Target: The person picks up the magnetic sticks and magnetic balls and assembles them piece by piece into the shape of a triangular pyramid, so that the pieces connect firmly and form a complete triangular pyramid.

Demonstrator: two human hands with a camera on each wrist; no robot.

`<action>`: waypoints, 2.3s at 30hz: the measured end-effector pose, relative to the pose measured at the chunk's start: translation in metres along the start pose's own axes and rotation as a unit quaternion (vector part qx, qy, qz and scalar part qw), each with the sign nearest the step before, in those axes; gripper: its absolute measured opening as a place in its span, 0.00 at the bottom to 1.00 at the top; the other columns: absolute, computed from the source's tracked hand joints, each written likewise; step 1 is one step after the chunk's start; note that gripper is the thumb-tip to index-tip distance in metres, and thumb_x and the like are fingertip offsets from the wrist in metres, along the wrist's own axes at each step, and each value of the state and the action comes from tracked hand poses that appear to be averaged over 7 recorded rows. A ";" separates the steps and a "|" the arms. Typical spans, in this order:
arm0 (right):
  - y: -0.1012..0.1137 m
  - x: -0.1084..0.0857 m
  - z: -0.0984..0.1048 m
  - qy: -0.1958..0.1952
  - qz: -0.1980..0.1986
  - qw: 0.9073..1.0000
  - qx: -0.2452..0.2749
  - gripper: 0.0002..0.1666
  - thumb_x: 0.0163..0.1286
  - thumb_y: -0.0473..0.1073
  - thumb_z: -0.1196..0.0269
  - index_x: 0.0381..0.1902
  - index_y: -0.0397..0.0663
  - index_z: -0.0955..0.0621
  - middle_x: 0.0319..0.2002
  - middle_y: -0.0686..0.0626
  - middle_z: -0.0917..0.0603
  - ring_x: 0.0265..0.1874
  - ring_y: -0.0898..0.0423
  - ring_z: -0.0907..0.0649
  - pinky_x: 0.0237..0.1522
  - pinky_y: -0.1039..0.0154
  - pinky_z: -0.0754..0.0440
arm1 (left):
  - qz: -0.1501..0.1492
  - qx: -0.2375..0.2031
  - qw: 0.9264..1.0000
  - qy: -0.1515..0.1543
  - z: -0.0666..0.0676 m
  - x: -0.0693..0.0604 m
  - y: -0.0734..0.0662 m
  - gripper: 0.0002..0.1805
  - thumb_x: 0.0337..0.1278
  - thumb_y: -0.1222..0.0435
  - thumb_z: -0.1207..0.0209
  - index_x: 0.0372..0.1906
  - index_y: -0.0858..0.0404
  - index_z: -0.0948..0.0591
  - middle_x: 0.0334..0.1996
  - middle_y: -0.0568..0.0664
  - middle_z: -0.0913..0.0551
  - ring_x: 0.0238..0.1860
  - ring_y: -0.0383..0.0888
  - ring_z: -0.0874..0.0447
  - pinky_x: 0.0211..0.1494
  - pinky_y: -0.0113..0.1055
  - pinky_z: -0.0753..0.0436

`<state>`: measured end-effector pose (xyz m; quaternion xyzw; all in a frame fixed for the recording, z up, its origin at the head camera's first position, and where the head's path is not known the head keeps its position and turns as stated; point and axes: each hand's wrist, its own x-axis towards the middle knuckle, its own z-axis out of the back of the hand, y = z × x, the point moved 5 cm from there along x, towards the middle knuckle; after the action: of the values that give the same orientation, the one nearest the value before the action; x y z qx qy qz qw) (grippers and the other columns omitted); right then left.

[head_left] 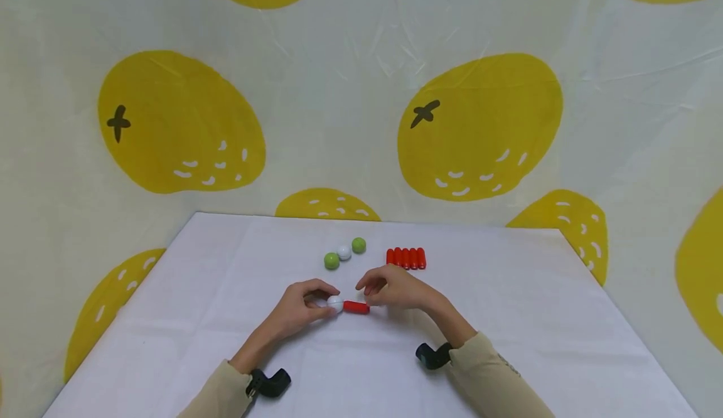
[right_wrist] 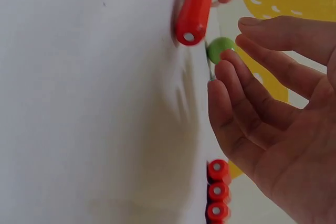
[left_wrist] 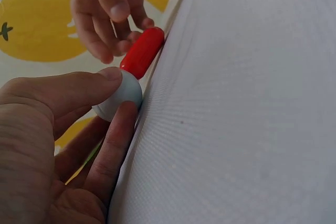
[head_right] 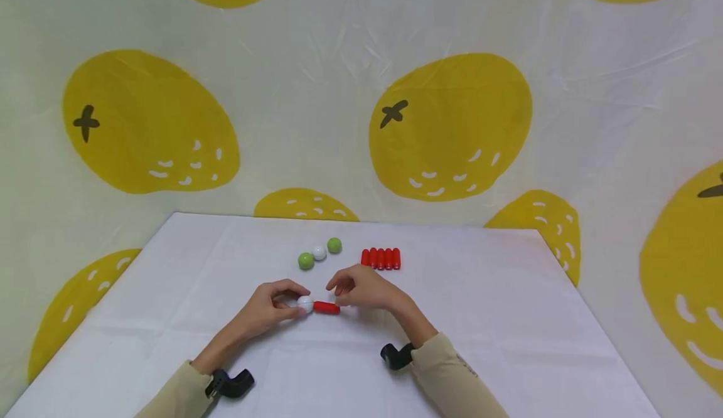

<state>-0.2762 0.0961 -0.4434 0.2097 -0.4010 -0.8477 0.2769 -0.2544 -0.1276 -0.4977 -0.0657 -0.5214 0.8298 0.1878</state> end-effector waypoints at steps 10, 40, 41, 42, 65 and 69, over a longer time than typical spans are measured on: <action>-0.007 -0.013 0.033 -0.051 0.015 0.998 -0.018 0.16 0.69 0.35 0.34 0.54 0.39 0.15 0.46 0.38 0.12 0.41 0.54 0.16 0.41 0.67 0.17 | -0.004 0.006 1.000 -0.001 -0.002 -0.002 0.000 0.18 0.55 0.59 0.25 0.51 0.52 0.13 0.48 0.46 0.12 0.49 0.43 0.17 0.45 0.27 0.16; -0.029 0.032 0.070 -0.135 -0.054 0.988 -0.049 0.19 0.71 0.38 0.36 0.58 0.43 0.17 0.47 0.45 0.14 0.44 0.52 0.18 0.48 0.61 0.18 | -0.004 0.002 1.000 -0.003 -0.001 0.004 0.000 0.17 0.54 0.60 0.24 0.50 0.51 0.13 0.48 0.46 0.12 0.49 0.43 0.16 0.44 0.26 0.16; -0.028 0.035 0.070 -0.137 -0.055 0.988 -0.049 0.19 0.71 0.38 0.36 0.58 0.44 0.17 0.48 0.44 0.14 0.45 0.52 0.18 0.49 0.59 0.17 | -0.003 0.001 1.000 -0.003 -0.001 0.004 -0.001 0.17 0.54 0.60 0.24 0.50 0.52 0.13 0.48 0.47 0.12 0.49 0.43 0.16 0.44 0.26 0.16; -0.028 0.038 0.070 -0.139 -0.055 0.988 -0.048 0.19 0.71 0.39 0.36 0.59 0.44 0.17 0.49 0.43 0.14 0.46 0.51 0.18 0.51 0.57 0.17 | -0.002 0.000 1.000 -0.003 -0.001 0.004 -0.001 0.18 0.54 0.60 0.24 0.50 0.52 0.13 0.48 0.47 0.12 0.49 0.44 0.17 0.44 0.26 0.16; -0.025 0.084 0.051 -0.117 -0.073 0.989 -0.058 0.18 0.72 0.40 0.34 0.59 0.51 0.16 0.57 0.45 0.15 0.56 0.46 0.17 0.59 0.52 0.16 | 0.006 -0.014 1.000 0.002 -0.002 0.004 -0.001 0.18 0.54 0.59 0.24 0.51 0.53 0.13 0.49 0.47 0.12 0.50 0.45 0.17 0.44 0.26 0.16; -0.027 0.085 0.050 -0.124 -0.075 0.987 -0.066 0.15 0.71 0.40 0.33 0.55 0.49 0.15 0.54 0.45 0.14 0.53 0.48 0.17 0.56 0.55 0.15 | 0.008 -0.018 1.000 0.004 -0.002 0.003 -0.002 0.18 0.55 0.59 0.25 0.51 0.53 0.13 0.49 0.47 0.12 0.50 0.45 0.17 0.44 0.26 0.17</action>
<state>-0.3782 0.0841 -0.4466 0.1137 -0.3581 -0.9103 0.1737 -0.2563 -0.1239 -0.4970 -0.0765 -0.5352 0.8213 0.1821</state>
